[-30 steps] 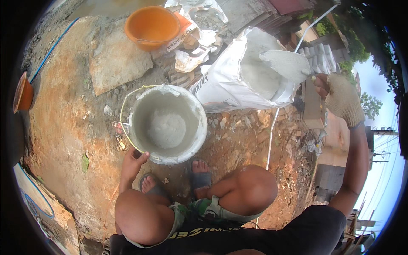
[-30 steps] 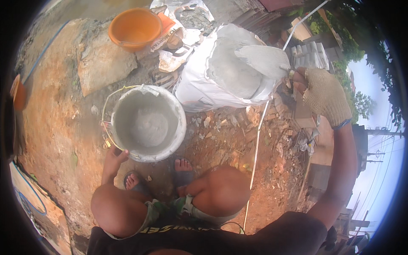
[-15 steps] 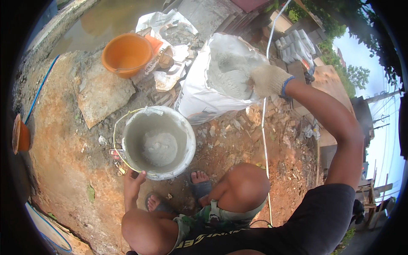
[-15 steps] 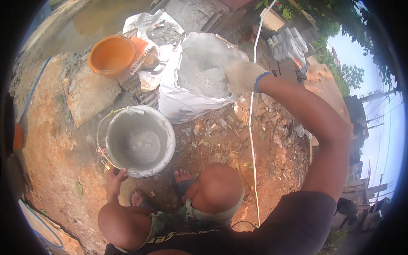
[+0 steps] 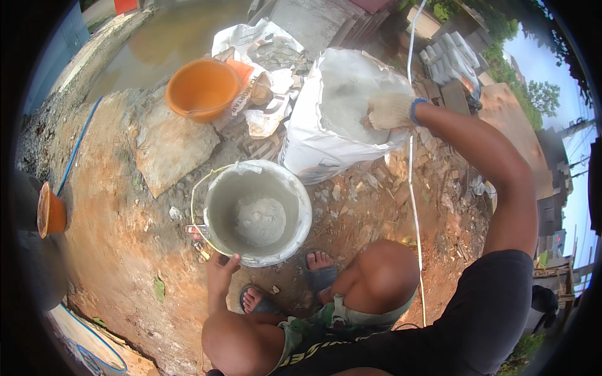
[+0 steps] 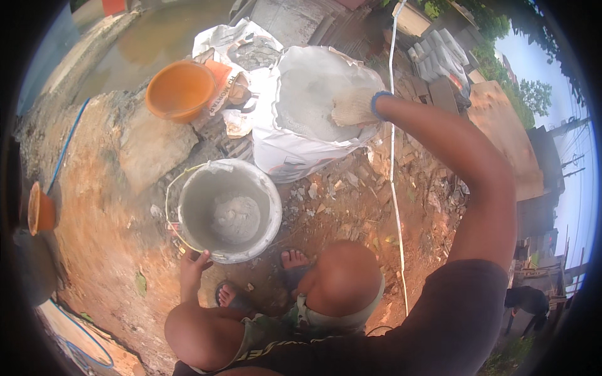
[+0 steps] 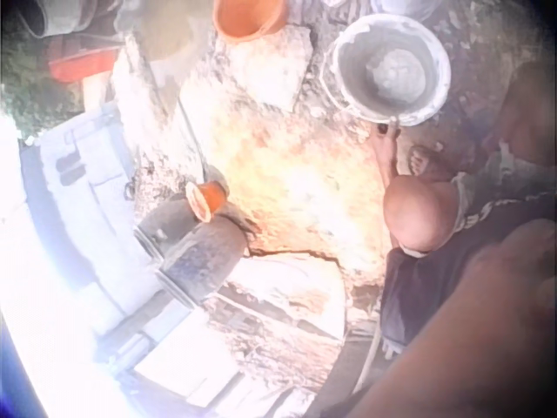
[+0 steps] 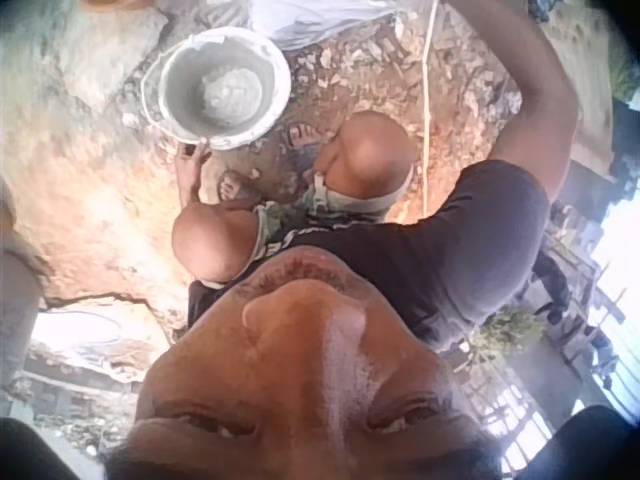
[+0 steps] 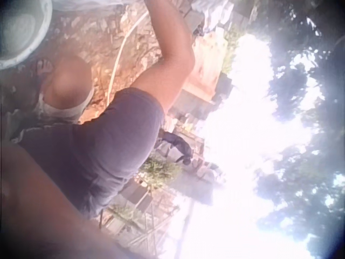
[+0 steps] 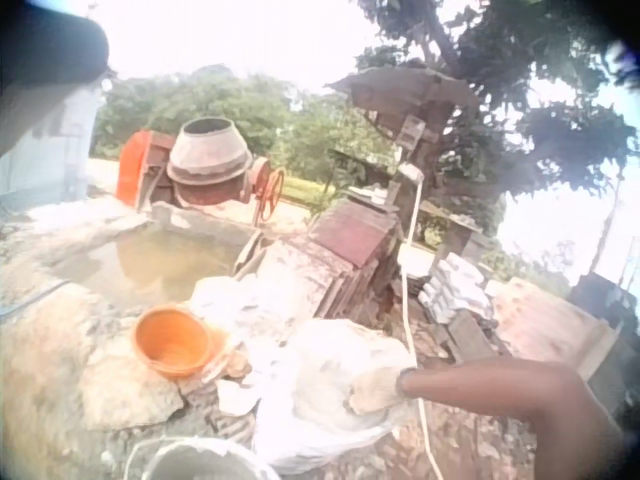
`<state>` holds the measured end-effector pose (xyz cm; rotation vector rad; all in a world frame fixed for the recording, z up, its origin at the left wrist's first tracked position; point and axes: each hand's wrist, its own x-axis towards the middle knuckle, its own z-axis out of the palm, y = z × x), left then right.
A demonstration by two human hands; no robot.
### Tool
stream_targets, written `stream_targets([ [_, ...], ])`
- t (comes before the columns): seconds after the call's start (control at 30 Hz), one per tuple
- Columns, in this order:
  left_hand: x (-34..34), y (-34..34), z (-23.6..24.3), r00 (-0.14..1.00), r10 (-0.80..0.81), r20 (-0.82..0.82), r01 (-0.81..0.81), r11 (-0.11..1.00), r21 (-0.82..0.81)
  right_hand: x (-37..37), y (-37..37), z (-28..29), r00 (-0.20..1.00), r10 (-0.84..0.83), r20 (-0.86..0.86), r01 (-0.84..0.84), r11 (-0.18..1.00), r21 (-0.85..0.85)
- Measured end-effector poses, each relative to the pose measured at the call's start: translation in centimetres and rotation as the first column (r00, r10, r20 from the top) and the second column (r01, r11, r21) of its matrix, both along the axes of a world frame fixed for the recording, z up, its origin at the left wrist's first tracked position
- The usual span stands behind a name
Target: The person uses a hand saw to cut a gray roof tile on a wooden plank at a construction site. After cutting, the person walks across debris, picks up a bucket, and scoops white powder from a bag into the bucket.
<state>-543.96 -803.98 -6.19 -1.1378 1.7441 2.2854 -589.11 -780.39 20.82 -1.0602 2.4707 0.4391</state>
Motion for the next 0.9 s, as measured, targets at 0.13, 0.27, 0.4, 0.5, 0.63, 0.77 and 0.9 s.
stream_targets([
  [0.13, -0.1, 0.3, 0.5, 0.996, 0.084, -0.023, -0.083, 0.996, 0.015, -0.5, 0.3, 0.2, 0.950, -0.292, 0.111, 0.301, 0.951, -0.074],
  [0.27, -0.1, 0.5, 0.5, 0.995, 0.087, -0.054, -0.088, 0.996, -0.001, -1.3, 1.1, 0.0, 0.978, -0.168, 0.124, 0.161, 0.985, 0.058],
  [0.4, 0.0, 0.4, 0.3, 0.994, 0.100, -0.053, -0.099, 0.995, 0.013, -2.2, 2.0, -0.2, 0.966, 0.248, 0.068, -0.250, 0.968, 0.012],
  [0.5, -0.1, 0.3, 0.3, 0.996, 0.080, -0.024, -0.080, 0.997, 0.019, -2.2, 2.5, 0.1, 0.964, 0.248, 0.097, -0.248, 0.969, -0.011],
  [0.63, -0.1, 0.4, 0.5, 0.998, 0.057, 0.005, -0.057, 0.998, 0.008, -0.9, 3.1, 1.7, 0.906, -0.323, 0.274, 0.328, 0.944, 0.028],
  [0.77, 0.0, 0.3, 0.5, 0.999, 0.043, 0.015, -0.043, 0.999, -0.003, 0.7, 3.5, 4.3, 0.975, -0.076, 0.208, 0.071, 0.997, 0.031],
  [0.9, 0.1, 0.1, 0.2, 0.999, 0.022, 0.025, -0.022, 1.000, -0.005, 2.1, 4.1, 6.5, 0.975, 0.057, 0.213, -0.061, 0.998, 0.010],
])
